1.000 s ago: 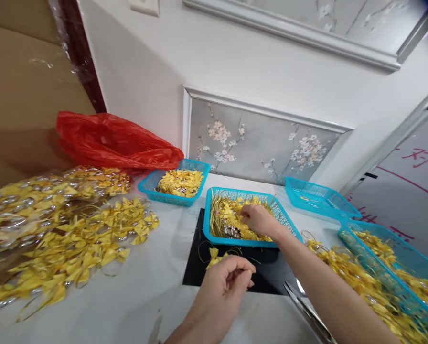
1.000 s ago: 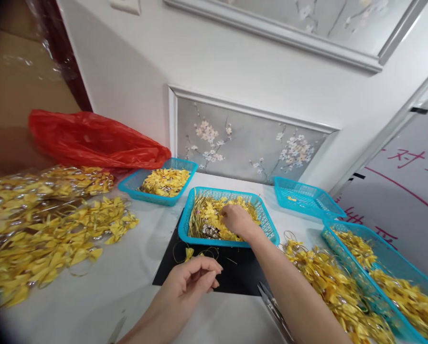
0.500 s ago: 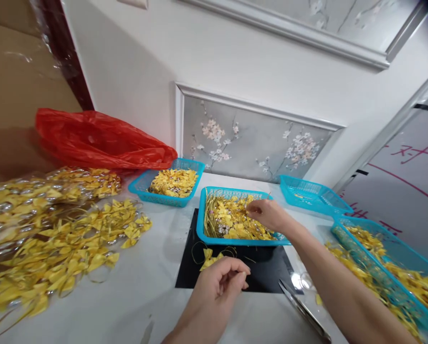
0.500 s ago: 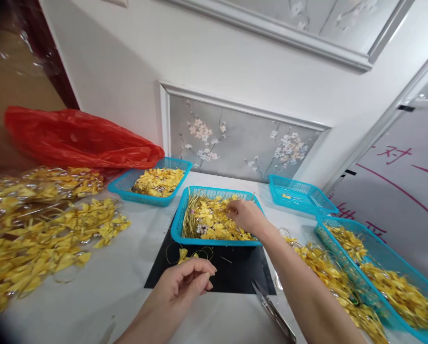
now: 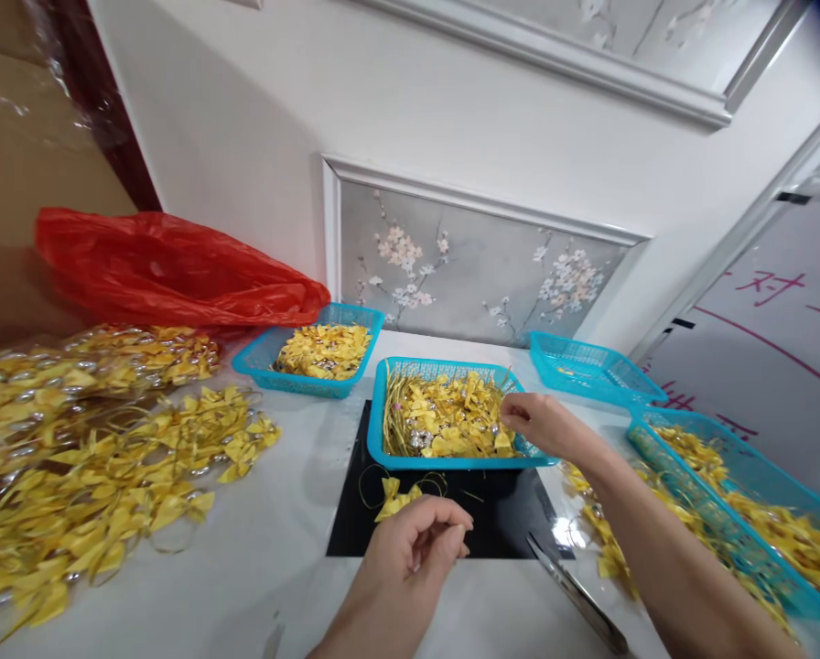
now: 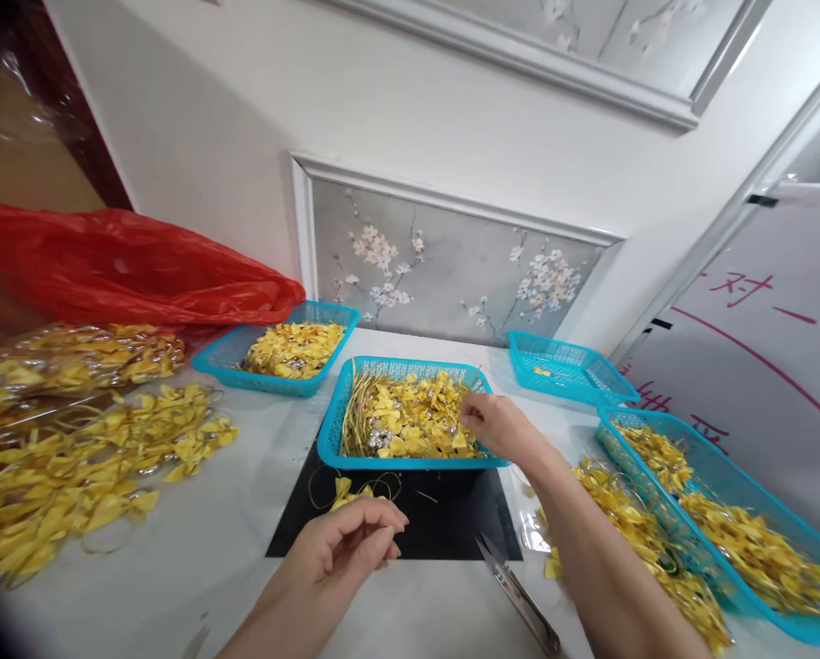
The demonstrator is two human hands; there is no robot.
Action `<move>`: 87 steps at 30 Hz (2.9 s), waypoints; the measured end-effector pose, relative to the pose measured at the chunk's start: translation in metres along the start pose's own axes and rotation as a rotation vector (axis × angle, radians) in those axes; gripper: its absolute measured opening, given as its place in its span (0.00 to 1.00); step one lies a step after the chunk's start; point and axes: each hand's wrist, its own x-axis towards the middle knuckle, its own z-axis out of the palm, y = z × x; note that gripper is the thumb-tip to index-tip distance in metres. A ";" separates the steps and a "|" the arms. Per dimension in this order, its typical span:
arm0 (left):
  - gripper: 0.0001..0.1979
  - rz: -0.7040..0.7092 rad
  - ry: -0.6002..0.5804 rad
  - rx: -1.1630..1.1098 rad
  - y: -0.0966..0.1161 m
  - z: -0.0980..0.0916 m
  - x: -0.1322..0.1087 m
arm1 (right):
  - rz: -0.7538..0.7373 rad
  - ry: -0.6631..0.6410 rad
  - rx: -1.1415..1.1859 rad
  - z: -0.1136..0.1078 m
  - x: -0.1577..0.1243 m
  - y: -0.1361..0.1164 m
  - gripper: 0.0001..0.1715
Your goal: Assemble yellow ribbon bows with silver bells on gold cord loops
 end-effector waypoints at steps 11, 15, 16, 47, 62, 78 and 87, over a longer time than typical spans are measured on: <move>0.09 -0.014 0.000 -0.031 0.001 0.000 0.000 | -0.090 0.242 0.229 0.014 -0.005 0.005 0.11; 0.09 -0.017 0.006 -0.036 0.002 0.000 -0.002 | -0.078 0.247 0.281 0.019 -0.001 0.009 0.12; 0.09 -0.020 0.007 -0.046 0.002 0.000 -0.002 | -0.074 0.247 0.303 0.021 -0.001 0.009 0.12; 0.09 -0.015 -0.019 0.011 0.004 0.000 -0.002 | 0.058 0.239 0.736 0.010 0.004 -0.018 0.25; 0.09 -0.011 0.000 -0.019 0.003 -0.001 -0.002 | -0.068 0.317 0.471 -0.002 -0.001 -0.026 0.20; 0.09 -0.042 -0.006 -0.024 0.008 0.000 -0.003 | -0.064 0.488 0.382 -0.010 0.001 -0.010 0.18; 0.09 -0.047 -0.013 -0.038 0.009 0.001 -0.002 | -0.010 0.507 0.674 -0.008 -0.001 0.001 0.17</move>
